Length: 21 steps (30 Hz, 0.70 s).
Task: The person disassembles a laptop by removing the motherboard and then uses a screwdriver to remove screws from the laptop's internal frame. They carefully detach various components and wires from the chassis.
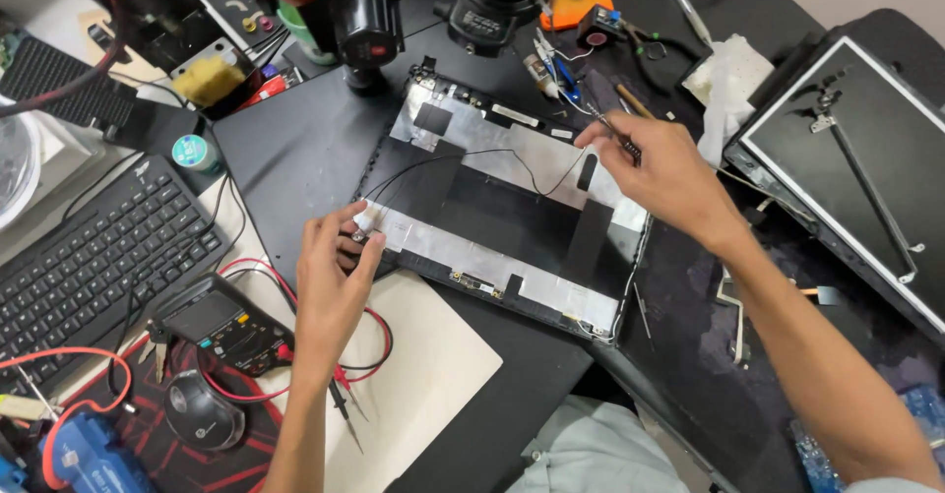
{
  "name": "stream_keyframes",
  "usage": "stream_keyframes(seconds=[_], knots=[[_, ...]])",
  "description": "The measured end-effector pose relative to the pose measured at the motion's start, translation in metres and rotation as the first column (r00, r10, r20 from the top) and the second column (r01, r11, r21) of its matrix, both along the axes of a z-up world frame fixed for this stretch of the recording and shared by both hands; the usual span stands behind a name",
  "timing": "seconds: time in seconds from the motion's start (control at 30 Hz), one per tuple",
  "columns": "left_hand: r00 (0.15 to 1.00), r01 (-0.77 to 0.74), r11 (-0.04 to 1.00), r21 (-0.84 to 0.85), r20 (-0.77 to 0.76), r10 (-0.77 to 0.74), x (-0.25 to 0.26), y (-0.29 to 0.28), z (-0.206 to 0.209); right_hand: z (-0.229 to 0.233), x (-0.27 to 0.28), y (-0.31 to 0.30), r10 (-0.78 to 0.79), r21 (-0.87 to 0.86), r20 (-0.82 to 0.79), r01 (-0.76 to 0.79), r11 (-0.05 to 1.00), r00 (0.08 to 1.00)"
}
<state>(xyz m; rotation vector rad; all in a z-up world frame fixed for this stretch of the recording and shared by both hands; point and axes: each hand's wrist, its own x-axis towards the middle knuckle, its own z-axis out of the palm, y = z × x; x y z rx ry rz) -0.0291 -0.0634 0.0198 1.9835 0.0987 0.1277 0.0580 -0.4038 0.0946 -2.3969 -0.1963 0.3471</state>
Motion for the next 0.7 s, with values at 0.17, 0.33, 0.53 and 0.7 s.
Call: stream_keyframes(seconds=[0.17,0.33,0.53,0.7], knots=[[0.996,-0.081,0.987,0.140,-0.032,0.086,-0.017,-0.021,0.017,-0.028,-0.007,-0.008,0.229,-0.143,0.301,-0.193,0.971,0.926],[0.997,-0.075,0.982,0.174,0.020,0.072,-0.035,-0.027,0.019,-0.041,-0.015,0.005,0.298,-0.250,0.335,-0.220,0.943,0.894],[0.998,-0.059,0.992,0.111,0.042,0.054,-0.057,-0.036,0.012,-0.011,-0.007,0.011,0.261,-0.202,0.388,-0.195,0.960,0.884],[0.991,-0.063,0.984,-0.166,-0.127,0.043,-0.064,-0.044,-0.034,-0.033,0.000,0.018,0.399,-0.307,0.230,-0.323,0.895,0.888]])
